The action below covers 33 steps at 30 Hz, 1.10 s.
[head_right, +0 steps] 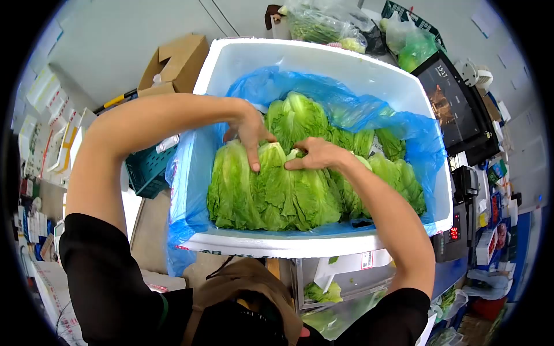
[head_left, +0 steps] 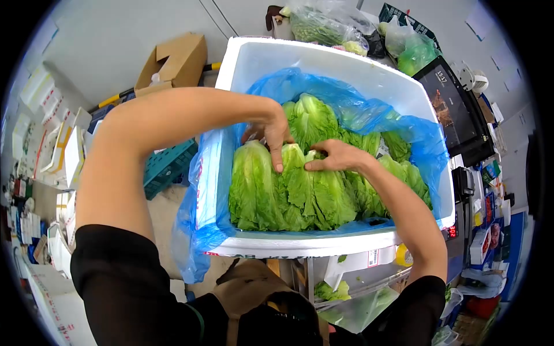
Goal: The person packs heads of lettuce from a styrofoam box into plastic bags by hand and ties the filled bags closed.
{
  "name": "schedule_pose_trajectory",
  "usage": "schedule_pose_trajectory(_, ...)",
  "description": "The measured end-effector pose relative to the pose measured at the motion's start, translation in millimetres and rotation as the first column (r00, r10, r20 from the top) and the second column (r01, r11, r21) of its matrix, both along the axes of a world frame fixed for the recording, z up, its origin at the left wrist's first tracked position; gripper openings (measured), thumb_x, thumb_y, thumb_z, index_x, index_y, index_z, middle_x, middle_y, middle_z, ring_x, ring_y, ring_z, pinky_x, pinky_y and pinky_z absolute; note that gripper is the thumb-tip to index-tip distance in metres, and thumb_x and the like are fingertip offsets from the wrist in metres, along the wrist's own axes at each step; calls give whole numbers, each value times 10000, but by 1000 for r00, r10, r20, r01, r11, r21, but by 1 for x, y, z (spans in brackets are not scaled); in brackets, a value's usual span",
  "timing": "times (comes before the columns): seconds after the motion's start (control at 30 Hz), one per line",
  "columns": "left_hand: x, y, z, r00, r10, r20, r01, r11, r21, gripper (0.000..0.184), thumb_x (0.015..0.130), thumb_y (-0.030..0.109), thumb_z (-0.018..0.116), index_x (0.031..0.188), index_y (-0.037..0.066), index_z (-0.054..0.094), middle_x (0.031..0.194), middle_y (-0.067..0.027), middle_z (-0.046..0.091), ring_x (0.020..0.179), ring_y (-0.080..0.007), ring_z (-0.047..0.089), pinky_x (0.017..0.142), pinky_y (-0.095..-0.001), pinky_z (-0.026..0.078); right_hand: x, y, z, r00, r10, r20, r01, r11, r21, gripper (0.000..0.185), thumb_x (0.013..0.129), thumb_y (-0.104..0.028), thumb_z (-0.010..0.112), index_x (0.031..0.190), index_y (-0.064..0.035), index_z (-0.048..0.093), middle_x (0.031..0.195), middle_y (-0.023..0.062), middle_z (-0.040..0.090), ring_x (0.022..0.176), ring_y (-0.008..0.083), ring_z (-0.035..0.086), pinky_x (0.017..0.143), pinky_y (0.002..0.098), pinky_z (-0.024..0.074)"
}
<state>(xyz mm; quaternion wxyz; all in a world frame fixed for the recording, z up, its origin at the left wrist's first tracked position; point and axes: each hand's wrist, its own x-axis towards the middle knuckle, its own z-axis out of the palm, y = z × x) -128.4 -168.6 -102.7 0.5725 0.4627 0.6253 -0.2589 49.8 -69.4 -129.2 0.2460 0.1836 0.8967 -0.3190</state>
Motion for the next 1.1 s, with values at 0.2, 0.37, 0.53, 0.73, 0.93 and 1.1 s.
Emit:
schedule_pose_trajectory(0.2, 1, -37, 51, 981, -1, 192, -58, 952, 300, 1207, 586, 495, 843, 1488, 111, 138, 1436, -235, 331, 1274, -386, 409, 1041, -503, 353, 20, -7, 40, 937, -336, -92, 284, 891, -354, 747, 673, -387, 811, 1227, 34, 540, 1162, 200, 584, 1122, 299, 539, 972, 383, 432)
schedule_pose_trajectory(0.37, 3, -68, 54, 920, 3, 391, -190, 877, 441, 1205, 541, 507, 852, 1466, 90, 203, 1359, -264, 415, 1258, -403, 418, 1076, -471, 311, 74, 8, 23, 901, -433, -20, 300, 657, -692, 1127, 551, -349, 891, 1426, -5, 270, 1381, 216, 411, 1281, 302, 410, 1109, 403, 293)
schedule_pose_trajectory(0.53, 15, -73, 45, 948, 2, 318, -205, 768, 607, 1054, 597, 417, 842, 1426, 60, 297, 1252, -240, 531, 1173, -369, 507, 1009, -424, 394, 78, -10, 28, 961, -257, -102, 200, 901, -384, 1269, 484, -316, 924, 1461, -69, 153, 1388, 175, 401, 1297, 305, 382, 1116, 413, 280)
schedule_pose_trajectory(0.73, 44, -79, 59, 998, 61, 14, -47, 575, 816, 788, 672, 340, 806, 1343, 97, 471, 1149, -199, 609, 1061, -328, 590, 932, -400, 474, 78, -30, 31, 829, -509, -232, 328, 779, -535, 1106, 504, -161, 915, 1403, -8, 288, 1302, 167, 485, 1216, 276, 466, 1068, 381, 365)
schedule_pose_trajectory(0.93, 55, -70, 133, 976, 19, -216, 208, 208, 956, 689, 669, 246, 799, 1277, 50, 538, 1042, -206, 656, 909, -315, 657, 845, -396, 515, 86, -24, 85, 582, -570, -580, 296, 813, -502, 1025, 510, -76, 882, 1382, 2, 348, 1232, 170, 548, 1125, 272, 544, 1022, 381, 422)
schedule_pose_trajectory(1.1, 143, -92, 268, 974, 21, -224, 223, 42, 974, 662, 701, 268, 774, 1262, 13, 532, 1078, -214, 643, 920, -280, 656, 832, -376, 523, 150, -7, 186, 234, -431, -871, 323, 880, -349, 857, 574, -76, 836, 1332, -36, 438, 1167, 99, 597, 1098, 236, 563, 967, 381, 446)
